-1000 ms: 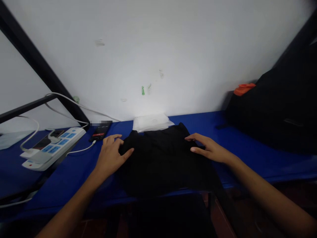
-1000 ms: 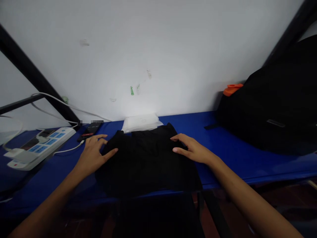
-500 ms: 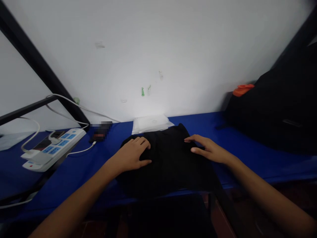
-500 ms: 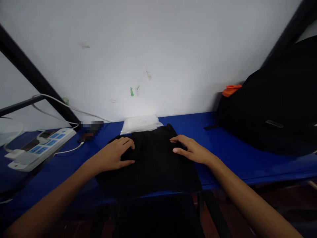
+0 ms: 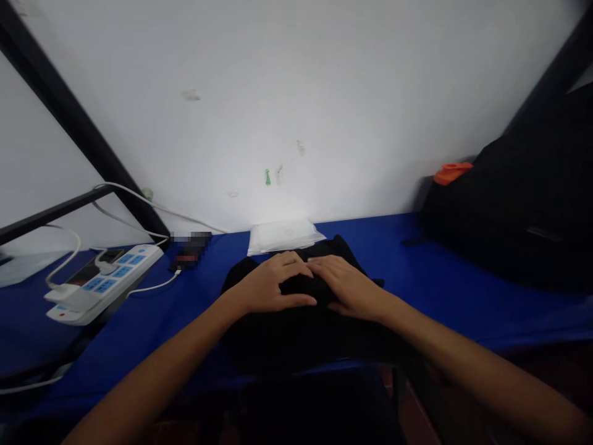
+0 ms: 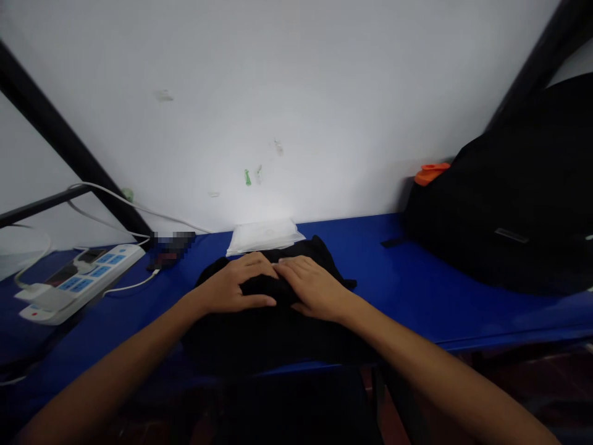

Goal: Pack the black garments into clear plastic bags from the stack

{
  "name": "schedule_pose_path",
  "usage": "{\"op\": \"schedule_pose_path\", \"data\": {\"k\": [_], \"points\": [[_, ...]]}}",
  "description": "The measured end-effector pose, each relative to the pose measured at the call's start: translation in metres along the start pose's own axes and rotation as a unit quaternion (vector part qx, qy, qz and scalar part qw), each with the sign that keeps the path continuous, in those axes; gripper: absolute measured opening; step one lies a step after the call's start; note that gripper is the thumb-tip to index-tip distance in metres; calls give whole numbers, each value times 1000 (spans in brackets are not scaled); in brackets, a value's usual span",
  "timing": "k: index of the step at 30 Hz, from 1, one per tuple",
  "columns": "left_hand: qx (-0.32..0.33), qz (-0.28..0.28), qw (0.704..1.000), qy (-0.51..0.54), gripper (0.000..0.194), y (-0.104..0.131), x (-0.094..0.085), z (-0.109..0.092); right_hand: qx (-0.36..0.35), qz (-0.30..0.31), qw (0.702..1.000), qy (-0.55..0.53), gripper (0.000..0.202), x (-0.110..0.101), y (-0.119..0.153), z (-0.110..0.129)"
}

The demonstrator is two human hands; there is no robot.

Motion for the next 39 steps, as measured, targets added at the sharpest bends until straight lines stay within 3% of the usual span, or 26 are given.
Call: {"op": "schedule_pose_path", "data": {"k": [3,5,8,12,16,20,25,27,29,33,36,39], "points": [[-27,-14,999,27,29,-7,-9,31,-6,27,1000,-10,63,10,-2,-2],[-87,-45,993,-72,28,-10,-14,61,-19,25,999,-22,60,11,1,-3],[-151,0,964,-218,20,-15,-11,102,-38,26,997,-62,52,9,5,0],[-166,27,958,-233,26,-18,-8,124,-16,73,990,-121,57,9,4,5],[-136,31,957,-254,33,-14,-7,112,-12,132,982,-135,91,13,3,8],[-78,-19,956,-281,35,-5,-6,82,-47,142,986,-73,91,16,5,9],[-63,-62,960,-264,46,6,-4,48,-172,-7,985,14,68,0,8,17],[-42,-63,962,-262,54,10,-2,34,-183,-52,980,60,60,-5,7,19],[-14,-65,962,-265,64,12,2,22,-157,-58,981,101,57,-4,2,17],[-1,-66,957,-282,74,14,12,7,-40,-24,989,141,58,6,-11,4],[-22,-19,961,-274,75,12,23,6,47,34,991,120,70,17,-15,-5],[-51,48,964,-258,76,11,33,12,90,106,988,70,78,24,-16,-6]]}}
Point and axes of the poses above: each hand's wrist, its own y-axis away from the middle knuckle, its own x-axis out of the palm, z = x × y, the point moved 4 cm from there along -y, towards the middle knuckle, and after that the axes turned 9 degrees about z, right-handed, at the moved point
